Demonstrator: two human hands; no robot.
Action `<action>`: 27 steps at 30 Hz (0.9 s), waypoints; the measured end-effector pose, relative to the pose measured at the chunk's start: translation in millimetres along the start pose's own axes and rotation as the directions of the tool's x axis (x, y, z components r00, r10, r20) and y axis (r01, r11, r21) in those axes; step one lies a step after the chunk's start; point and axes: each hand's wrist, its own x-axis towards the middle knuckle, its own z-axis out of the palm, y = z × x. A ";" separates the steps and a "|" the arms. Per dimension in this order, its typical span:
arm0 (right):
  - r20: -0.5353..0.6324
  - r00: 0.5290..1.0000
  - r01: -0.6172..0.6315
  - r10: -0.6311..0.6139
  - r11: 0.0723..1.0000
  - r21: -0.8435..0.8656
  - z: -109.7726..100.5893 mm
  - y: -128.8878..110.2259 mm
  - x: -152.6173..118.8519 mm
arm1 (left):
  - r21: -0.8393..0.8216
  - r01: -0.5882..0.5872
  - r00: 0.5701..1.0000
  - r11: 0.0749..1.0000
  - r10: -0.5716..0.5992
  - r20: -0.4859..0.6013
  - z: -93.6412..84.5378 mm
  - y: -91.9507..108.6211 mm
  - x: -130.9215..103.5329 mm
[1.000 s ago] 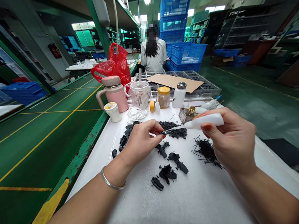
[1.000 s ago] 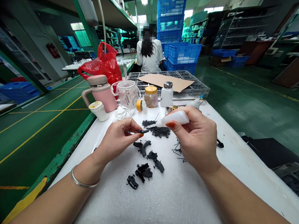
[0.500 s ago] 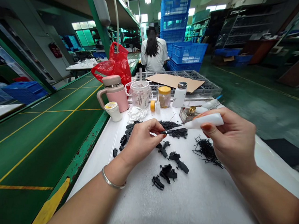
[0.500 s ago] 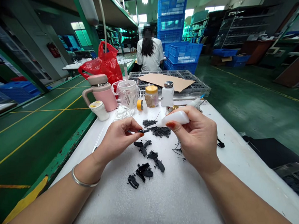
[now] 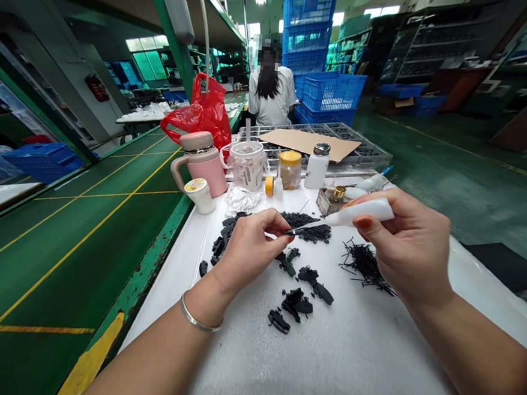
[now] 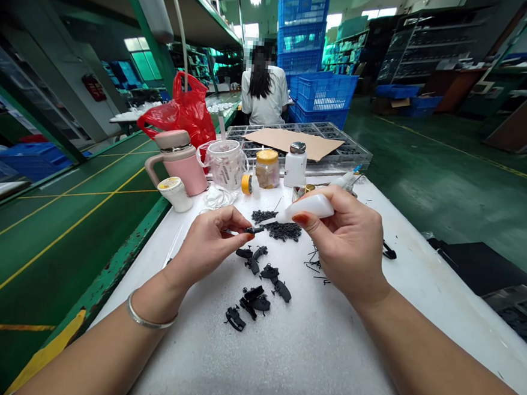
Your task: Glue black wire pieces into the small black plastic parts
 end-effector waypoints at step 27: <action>-0.072 0.946 -0.254 0.315 0.861 0.440 -10.8 17.6 15.3 | -0.088 0.070 0.998 0.994 -0.071 0.003 -3.0 -2.5 2.7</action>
